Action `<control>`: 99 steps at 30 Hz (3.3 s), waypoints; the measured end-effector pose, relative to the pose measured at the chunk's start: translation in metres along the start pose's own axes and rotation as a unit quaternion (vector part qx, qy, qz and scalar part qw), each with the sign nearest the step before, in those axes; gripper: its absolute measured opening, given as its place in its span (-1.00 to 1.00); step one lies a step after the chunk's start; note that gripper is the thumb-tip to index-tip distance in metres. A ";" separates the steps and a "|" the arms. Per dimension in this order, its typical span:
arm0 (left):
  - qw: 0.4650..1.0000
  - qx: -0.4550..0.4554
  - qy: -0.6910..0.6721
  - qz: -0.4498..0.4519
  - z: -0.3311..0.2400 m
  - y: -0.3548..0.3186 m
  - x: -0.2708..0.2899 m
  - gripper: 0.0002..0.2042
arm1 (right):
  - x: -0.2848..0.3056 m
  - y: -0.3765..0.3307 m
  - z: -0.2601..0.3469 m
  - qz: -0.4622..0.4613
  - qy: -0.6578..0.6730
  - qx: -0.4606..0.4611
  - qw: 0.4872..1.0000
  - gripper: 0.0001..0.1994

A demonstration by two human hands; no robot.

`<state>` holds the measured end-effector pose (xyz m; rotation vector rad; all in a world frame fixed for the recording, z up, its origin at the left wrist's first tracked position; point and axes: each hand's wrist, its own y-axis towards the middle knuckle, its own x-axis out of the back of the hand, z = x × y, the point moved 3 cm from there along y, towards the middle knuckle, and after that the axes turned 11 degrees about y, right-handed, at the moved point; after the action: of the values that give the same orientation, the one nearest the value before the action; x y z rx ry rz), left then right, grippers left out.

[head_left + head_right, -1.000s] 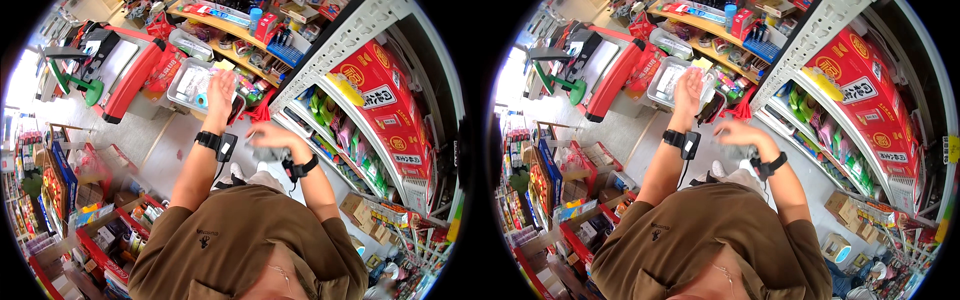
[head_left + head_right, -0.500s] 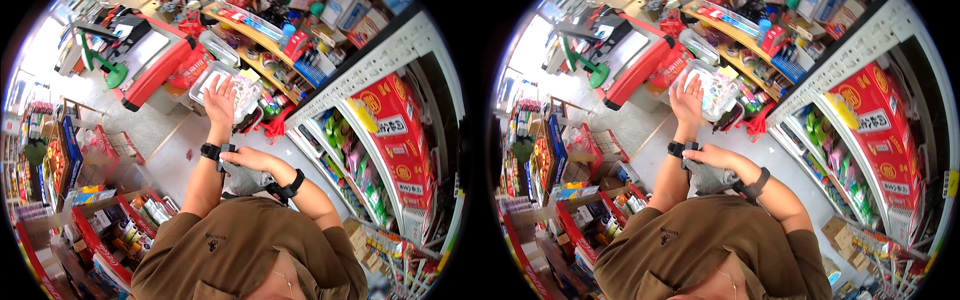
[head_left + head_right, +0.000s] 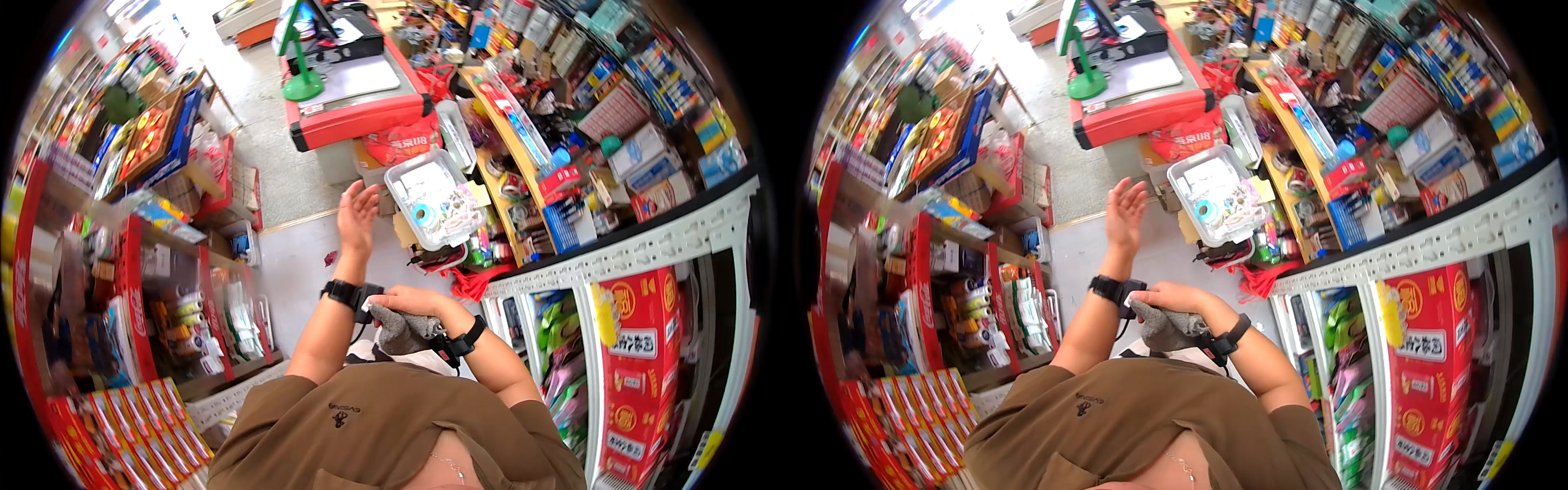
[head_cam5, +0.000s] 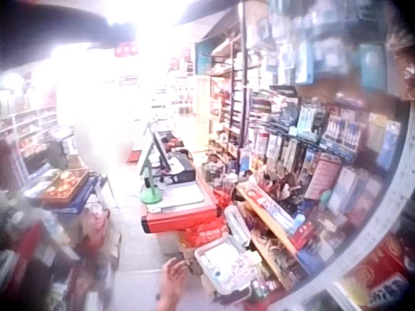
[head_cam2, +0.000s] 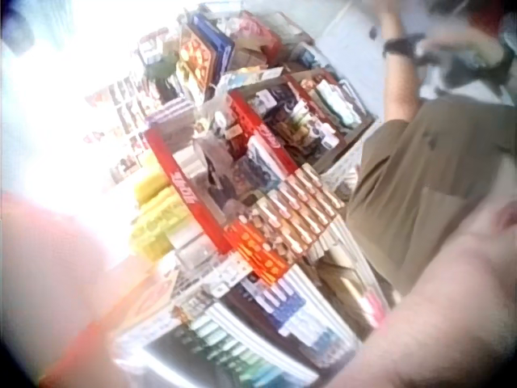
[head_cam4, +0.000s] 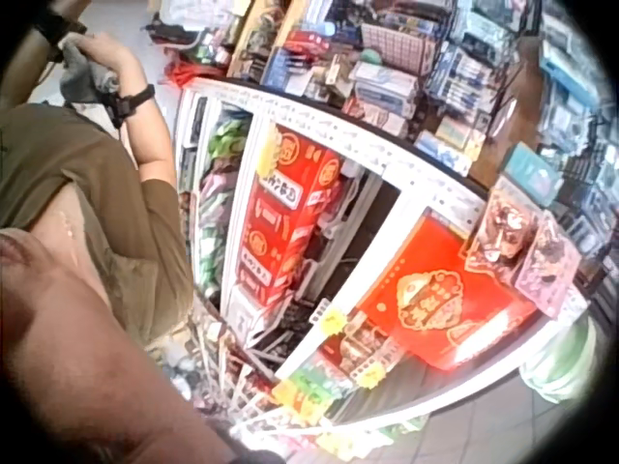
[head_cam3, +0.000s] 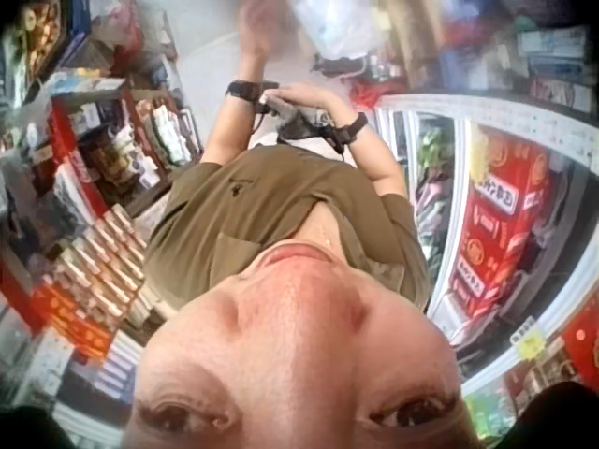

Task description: The person wipes down merchandise displays and shelves with a cloth, including cardboard retail strips of glue, stacked notebooks, and boxed gift sets on lower shelving units.

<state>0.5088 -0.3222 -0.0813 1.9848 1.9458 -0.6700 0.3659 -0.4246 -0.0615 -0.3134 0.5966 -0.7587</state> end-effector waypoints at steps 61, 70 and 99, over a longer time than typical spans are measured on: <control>0.361 -0.335 0.417 -0.764 -0.309 -0.560 0.309 -0.77 | -0.571 0.154 0.082 0.336 -0.352 0.685 0.543 -0.35; 0.354 -0.327 0.422 -0.768 -0.315 -0.564 0.310 -0.85 | -0.582 0.152 0.084 0.338 -0.392 0.708 0.480 -0.33; 0.357 -0.337 0.391 -0.778 -0.307 -0.564 0.311 -0.83 | -0.626 0.128 0.096 0.410 -0.384 0.720 0.409 -0.31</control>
<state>-0.0154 0.1303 0.0896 -0.8269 3.1931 1.0674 0.1362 0.1201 0.1990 1.2036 -0.9244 0.1356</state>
